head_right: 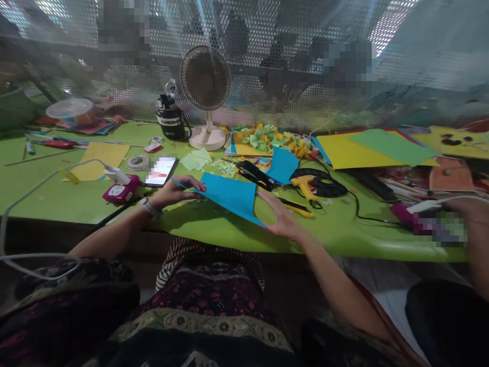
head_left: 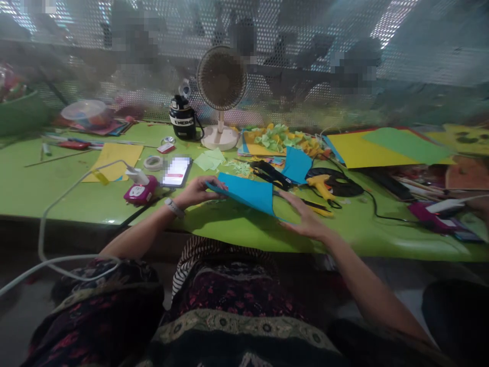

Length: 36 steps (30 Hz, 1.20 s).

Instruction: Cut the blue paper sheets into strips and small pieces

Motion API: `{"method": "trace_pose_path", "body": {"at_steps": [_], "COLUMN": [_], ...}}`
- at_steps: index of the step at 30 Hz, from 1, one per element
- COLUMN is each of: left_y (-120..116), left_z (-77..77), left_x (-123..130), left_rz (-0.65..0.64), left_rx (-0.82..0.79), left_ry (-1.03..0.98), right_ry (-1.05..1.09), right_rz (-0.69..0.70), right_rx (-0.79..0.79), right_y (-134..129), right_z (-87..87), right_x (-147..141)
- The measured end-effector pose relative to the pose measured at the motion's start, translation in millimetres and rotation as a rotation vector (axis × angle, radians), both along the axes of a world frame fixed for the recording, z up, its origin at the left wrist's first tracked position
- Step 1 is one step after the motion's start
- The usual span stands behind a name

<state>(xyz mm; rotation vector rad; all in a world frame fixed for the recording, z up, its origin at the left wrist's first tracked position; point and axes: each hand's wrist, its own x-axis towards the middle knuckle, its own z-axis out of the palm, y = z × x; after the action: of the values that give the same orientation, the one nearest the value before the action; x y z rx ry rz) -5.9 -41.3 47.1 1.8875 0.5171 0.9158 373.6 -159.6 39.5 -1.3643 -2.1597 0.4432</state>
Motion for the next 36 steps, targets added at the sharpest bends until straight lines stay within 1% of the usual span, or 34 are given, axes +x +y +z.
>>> {"method": "trace_pose_path", "body": {"at_steps": [2, 3, 5, 7, 8, 10, 12, 13, 14, 19, 22, 24, 26, 28, 30, 31, 34, 36], "left_y": [-3, -4, -4, -3, -1, 7, 18, 25, 32, 64, 77, 82, 84, 81, 76, 73, 65, 60], "left_z": [-2.2, -3.1, -4.9, -6.7, -7.4, -8.2, -8.1, -7.7, -7.4, -10.2, -15.9, -19.4, -21.4, -21.5, -19.6, -18.0, -11.5, -7.0], "left_x": [-1, -2, -1, 2, 4, 8, 10, 11, 12, 23, 29, 29, 27, 24, 22, 22, 25, 28], "left_rz": [0.014, 0.013, 0.006, 0.016, 0.054, 0.209, 0.406, 0.471, 0.506, 0.547, 0.571, 0.548, 0.500, 0.439, 0.381, 0.362, 0.342, 0.310], "left_rx": [-0.111, -0.153, -0.223, -0.303, -0.339, -0.360, -0.311, -0.277, -0.242, 0.002, 0.090, 0.100, 0.054, -0.073, -0.208, -0.245, -0.235, -0.219], "left_ry": [0.041, 0.074, 0.147, 0.226, 0.254, 0.292, 0.328, 0.370, 0.421, 0.652, 0.692, 0.674, 0.626, 0.520, 0.369, 0.290, 0.091, -0.015], "right_ry": [0.115, 0.177, 0.296, 0.356, 0.359, 0.327, 0.284, 0.261, 0.242, 0.151, 0.118, 0.104, 0.103, 0.128, 0.156, 0.168, 0.194, 0.215], "right_rz": [0.057, 0.033, -0.099, -0.246, -0.300, -0.381, -0.421, -0.428, -0.426, -0.417, -0.437, -0.436, -0.430, -0.418, -0.415, -0.415, -0.430, -0.462], "right_rx": [-0.092, -0.152, -0.263, -0.299, -0.294, -0.281, -0.284, -0.286, -0.285, -0.279, -0.244, -0.216, -0.205, -0.202, -0.185, -0.170, -0.106, -0.011], "right_y": [0, 0, 4, 11, 16, 27, 37, 41, 44, 48, 49, 51, 53, 53, 52, 51, 48, 49], "right_z": [4.9, 6.0, 5.2, 1.5, -1.0, -6.5, -11.5, -13.5, -15.1, -19.9, -21.1, -20.7, -19.2, -17.2, -15.6, -15.1, -14.3, -13.2], "right_x": [-33, -45, -59, -63, -63, -60, -57, -56, -55, -54, -55, -56, -58, -60, -63, -64, -66, -65]}}
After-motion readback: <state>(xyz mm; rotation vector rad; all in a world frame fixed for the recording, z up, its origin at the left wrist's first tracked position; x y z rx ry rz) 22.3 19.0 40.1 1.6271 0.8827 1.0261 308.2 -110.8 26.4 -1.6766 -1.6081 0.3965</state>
